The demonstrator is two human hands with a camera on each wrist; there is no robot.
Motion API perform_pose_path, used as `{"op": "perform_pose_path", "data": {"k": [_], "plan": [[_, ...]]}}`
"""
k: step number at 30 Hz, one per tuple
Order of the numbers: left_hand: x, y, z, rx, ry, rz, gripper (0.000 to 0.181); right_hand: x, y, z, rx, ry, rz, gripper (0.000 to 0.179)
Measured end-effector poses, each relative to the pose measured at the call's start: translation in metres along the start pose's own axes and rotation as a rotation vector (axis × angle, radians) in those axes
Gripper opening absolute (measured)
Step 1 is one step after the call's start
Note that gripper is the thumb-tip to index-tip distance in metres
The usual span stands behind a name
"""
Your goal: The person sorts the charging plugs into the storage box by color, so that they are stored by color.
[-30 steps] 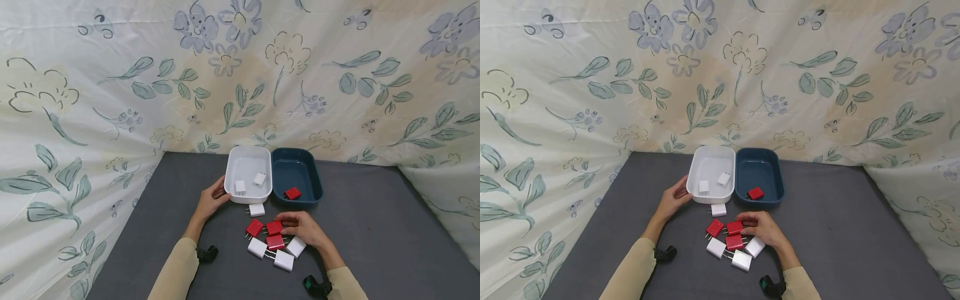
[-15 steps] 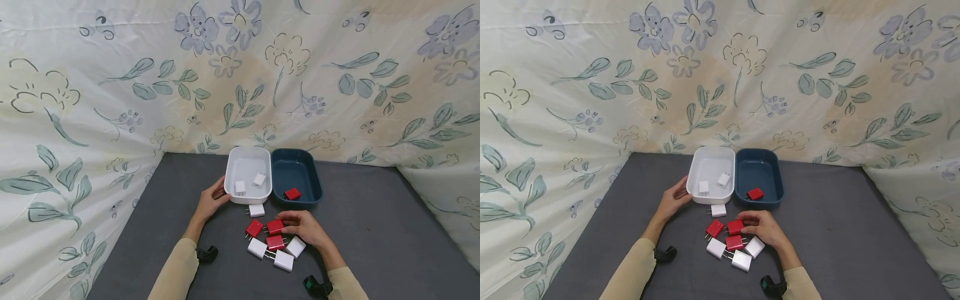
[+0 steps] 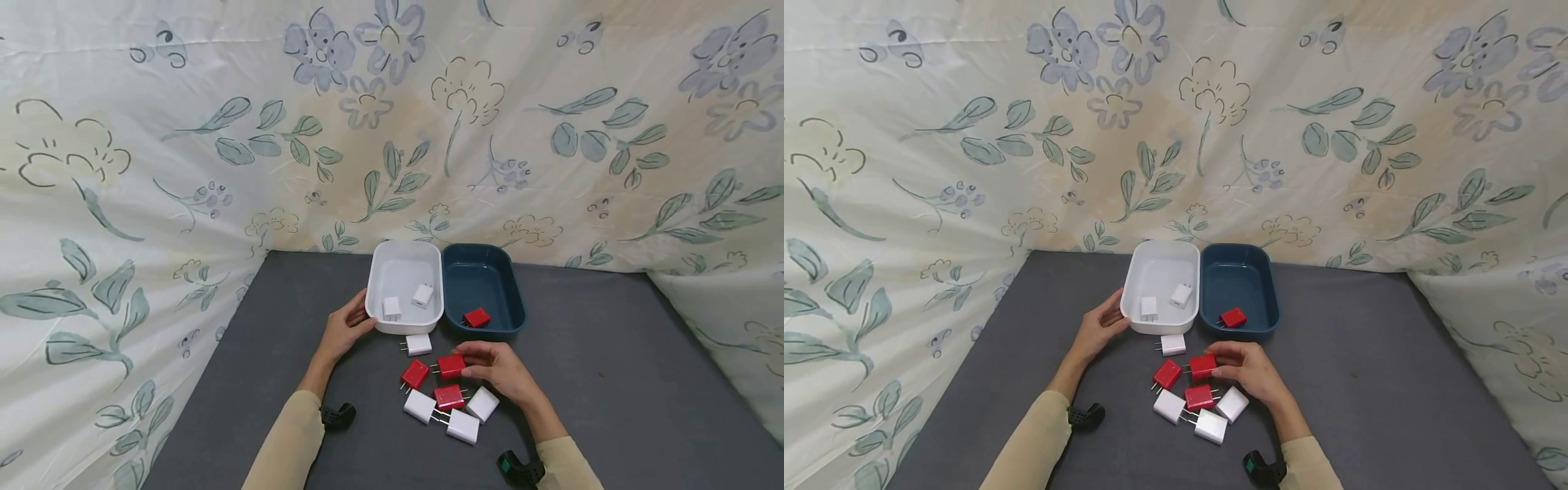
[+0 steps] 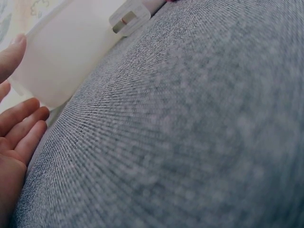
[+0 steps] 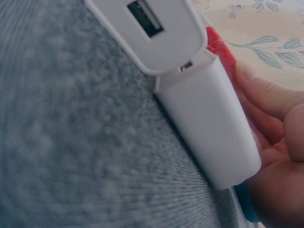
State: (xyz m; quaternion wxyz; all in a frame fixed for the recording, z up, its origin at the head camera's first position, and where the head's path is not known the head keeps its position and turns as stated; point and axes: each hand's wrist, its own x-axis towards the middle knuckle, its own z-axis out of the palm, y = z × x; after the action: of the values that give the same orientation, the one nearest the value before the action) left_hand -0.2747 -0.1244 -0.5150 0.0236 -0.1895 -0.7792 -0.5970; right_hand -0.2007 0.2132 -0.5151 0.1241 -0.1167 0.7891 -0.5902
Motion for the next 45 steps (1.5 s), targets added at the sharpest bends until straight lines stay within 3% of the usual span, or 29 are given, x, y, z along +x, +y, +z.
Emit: {"op": "perform_pose_path", "data": {"k": [6,18,45], "plan": [[0.0,0.0,0.0,-0.006,0.007,0.01,0.071,-0.006,-0.021,0.002,0.001,0.042,0.005,0.046],[-0.002,-0.001,0.001,0.009,0.008,0.001,0.069,0.001,0.007,0.0,0.037,0.088,-0.037,0.048],[0.0,-0.001,0.0,-0.028,0.0,0.025,0.07,-0.001,0.002,-0.002,0.038,0.21,-0.038,0.045]]}}
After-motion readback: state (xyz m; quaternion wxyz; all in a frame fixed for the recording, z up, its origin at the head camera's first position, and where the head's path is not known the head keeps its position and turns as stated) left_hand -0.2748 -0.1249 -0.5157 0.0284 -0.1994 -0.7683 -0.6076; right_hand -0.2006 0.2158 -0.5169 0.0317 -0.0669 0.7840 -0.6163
